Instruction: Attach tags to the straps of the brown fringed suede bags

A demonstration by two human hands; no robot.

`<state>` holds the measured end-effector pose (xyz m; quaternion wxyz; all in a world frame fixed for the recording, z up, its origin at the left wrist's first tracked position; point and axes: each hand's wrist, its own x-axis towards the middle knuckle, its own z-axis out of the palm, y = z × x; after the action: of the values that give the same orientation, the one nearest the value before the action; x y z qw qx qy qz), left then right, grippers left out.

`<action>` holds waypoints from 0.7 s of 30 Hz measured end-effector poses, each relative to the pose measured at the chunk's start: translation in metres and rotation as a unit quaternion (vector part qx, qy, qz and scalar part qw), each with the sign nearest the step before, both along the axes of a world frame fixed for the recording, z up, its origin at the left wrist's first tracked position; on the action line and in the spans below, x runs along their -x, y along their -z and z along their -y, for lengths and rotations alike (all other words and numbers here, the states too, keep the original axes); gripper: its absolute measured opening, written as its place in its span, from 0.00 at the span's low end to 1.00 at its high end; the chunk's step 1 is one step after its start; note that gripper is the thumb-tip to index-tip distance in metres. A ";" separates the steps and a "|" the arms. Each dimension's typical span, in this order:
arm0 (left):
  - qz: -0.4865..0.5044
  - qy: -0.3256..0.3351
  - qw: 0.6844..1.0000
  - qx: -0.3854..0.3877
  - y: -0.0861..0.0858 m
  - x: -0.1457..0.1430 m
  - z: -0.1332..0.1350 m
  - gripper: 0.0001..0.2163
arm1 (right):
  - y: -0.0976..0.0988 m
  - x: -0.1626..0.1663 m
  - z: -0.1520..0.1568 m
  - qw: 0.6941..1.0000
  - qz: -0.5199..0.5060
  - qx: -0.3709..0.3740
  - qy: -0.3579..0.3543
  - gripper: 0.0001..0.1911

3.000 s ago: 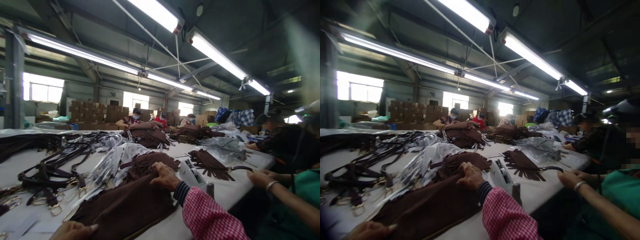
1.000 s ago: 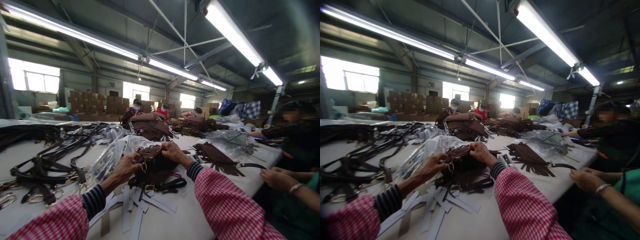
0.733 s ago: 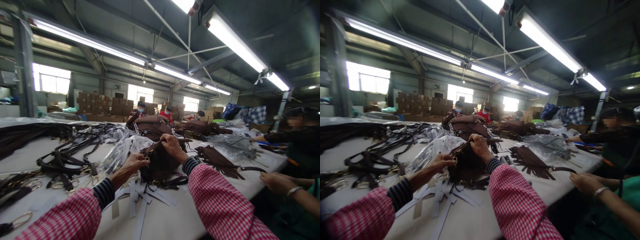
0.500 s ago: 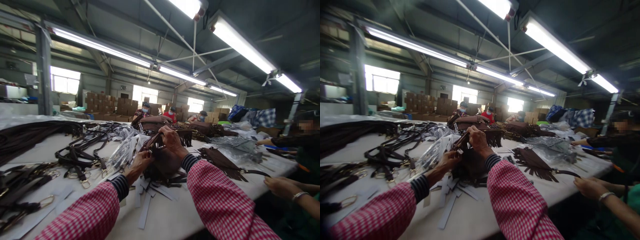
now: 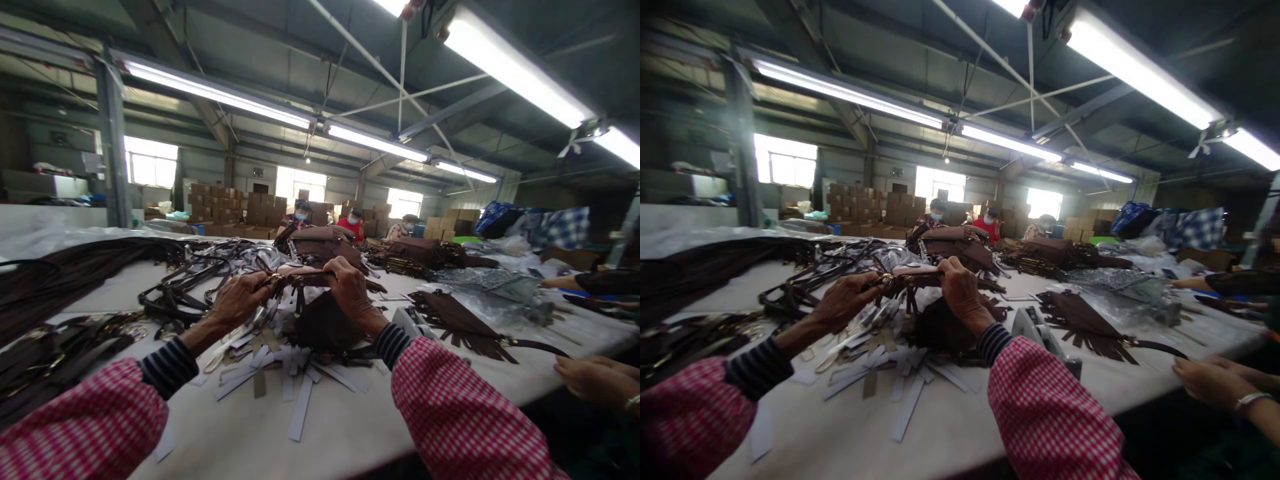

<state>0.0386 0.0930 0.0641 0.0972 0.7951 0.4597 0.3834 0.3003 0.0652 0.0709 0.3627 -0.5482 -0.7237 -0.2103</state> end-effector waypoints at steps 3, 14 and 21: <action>-0.149 -0.030 0.987 0.058 0.015 0.030 0.004 0.13 | 0.040 0.015 0.010 0.993 0.048 0.109 -0.009 0.09; 0.047 -0.030 0.980 0.193 0.096 -0.002 0.074 0.19 | 0.059 0.047 0.028 0.977 0.096 0.189 -0.022 0.10; 0.347 -0.026 0.893 0.285 0.099 -0.034 0.065 0.23 | 0.059 0.040 0.036 0.976 0.046 0.183 -0.109 0.08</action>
<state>0.0722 0.0283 -0.0352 0.4634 0.5374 0.5069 0.4894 0.2602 0.0289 0.0115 0.2432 -0.5130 -0.8211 -0.0583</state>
